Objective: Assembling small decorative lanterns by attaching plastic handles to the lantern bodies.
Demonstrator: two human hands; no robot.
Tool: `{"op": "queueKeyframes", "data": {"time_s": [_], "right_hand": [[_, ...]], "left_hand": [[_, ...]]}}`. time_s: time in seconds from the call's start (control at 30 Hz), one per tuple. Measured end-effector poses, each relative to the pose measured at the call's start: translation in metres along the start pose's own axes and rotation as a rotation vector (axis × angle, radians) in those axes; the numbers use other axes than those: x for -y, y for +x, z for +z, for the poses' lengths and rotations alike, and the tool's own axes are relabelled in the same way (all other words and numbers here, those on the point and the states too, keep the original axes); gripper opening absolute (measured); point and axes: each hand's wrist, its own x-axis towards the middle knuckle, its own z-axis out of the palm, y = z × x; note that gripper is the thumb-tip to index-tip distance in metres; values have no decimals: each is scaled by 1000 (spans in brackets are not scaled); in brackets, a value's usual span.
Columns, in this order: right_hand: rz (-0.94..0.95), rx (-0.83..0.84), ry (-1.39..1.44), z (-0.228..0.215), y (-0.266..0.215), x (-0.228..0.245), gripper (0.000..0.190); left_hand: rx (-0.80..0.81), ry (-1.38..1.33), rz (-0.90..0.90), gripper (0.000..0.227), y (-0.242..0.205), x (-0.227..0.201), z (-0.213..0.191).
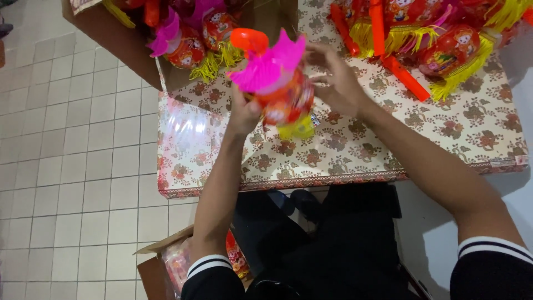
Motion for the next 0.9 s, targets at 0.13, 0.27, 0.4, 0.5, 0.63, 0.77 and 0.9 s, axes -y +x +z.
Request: {"op": "queueKeyframes", "data": {"time_s": [0.13, 0.27, 0.4, 0.5, 0.63, 0.77, 0.9], "right_hand": [[-138, 68, -230, 12, 10, -25, 105], [-319, 59, -104, 15, 16, -54, 51], [-192, 56, 158, 5, 14, -57, 32], [-270, 225, 238, 5, 4, -5, 56], [-70, 346, 424, 16, -4, -28, 68], [-145, 285, 490, 20, -1, -7, 64], [-170, 172, 364, 14, -4, 5, 51]], "left_hand": [[233, 6, 39, 67, -21, 30, -33], [236, -59, 17, 66, -22, 27, -33], [224, -126, -2, 65, -14, 24, -35], [215, -169, -12, 64, -9, 21, -35], [218, -216, -30, 64, -7, 17, -33], [204, -280, -51, 63, -3, 12, -37], [201, -347, -79, 63, -2, 5, -38]]}}
